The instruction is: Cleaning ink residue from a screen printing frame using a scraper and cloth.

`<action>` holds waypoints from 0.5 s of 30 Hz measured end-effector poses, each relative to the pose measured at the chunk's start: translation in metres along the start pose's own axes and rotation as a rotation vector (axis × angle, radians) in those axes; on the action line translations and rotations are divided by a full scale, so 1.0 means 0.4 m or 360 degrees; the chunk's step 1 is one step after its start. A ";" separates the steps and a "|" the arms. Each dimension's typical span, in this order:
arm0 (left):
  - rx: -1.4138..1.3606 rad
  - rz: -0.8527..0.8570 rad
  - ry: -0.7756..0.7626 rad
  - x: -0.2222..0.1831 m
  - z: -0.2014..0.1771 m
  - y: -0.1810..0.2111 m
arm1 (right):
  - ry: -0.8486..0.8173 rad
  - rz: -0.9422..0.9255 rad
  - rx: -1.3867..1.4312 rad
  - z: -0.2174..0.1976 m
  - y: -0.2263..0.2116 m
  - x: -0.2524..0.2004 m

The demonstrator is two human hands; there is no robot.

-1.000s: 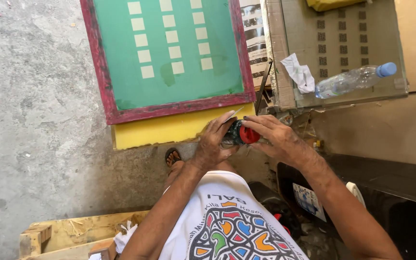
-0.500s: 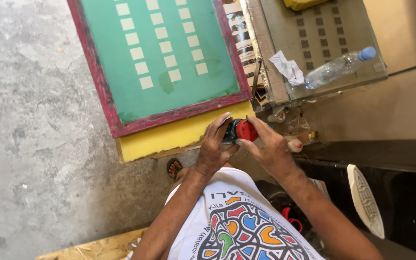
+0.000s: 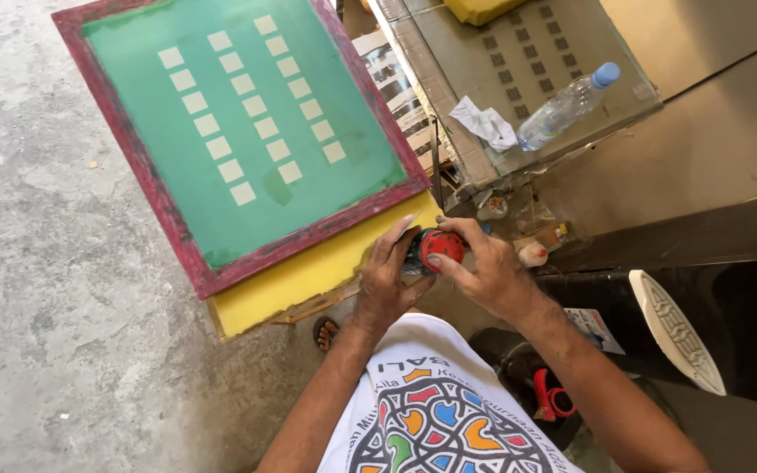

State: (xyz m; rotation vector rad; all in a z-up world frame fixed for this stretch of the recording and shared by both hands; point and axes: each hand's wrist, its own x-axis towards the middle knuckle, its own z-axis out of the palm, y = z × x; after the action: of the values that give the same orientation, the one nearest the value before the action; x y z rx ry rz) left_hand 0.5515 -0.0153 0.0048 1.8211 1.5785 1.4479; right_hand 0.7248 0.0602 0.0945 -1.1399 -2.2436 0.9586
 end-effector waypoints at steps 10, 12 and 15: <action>-0.0057 0.0039 -0.0048 -0.017 0.011 -0.011 | 0.0080 -0.0353 -0.0221 0.040 -0.013 -0.014; -0.0004 0.0085 -0.0073 -0.019 0.020 -0.004 | 0.0144 -0.0313 -0.0239 0.060 0.012 -0.029; 0.0005 0.0067 -0.0085 -0.013 0.030 0.015 | 0.0242 -0.0282 -0.0230 0.096 0.071 -0.053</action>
State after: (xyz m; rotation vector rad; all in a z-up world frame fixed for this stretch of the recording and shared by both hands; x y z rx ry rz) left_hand 0.5655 -0.0175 0.0017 1.8893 1.5266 1.4033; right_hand 0.7264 0.0401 0.0466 -1.0161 -2.2734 0.6274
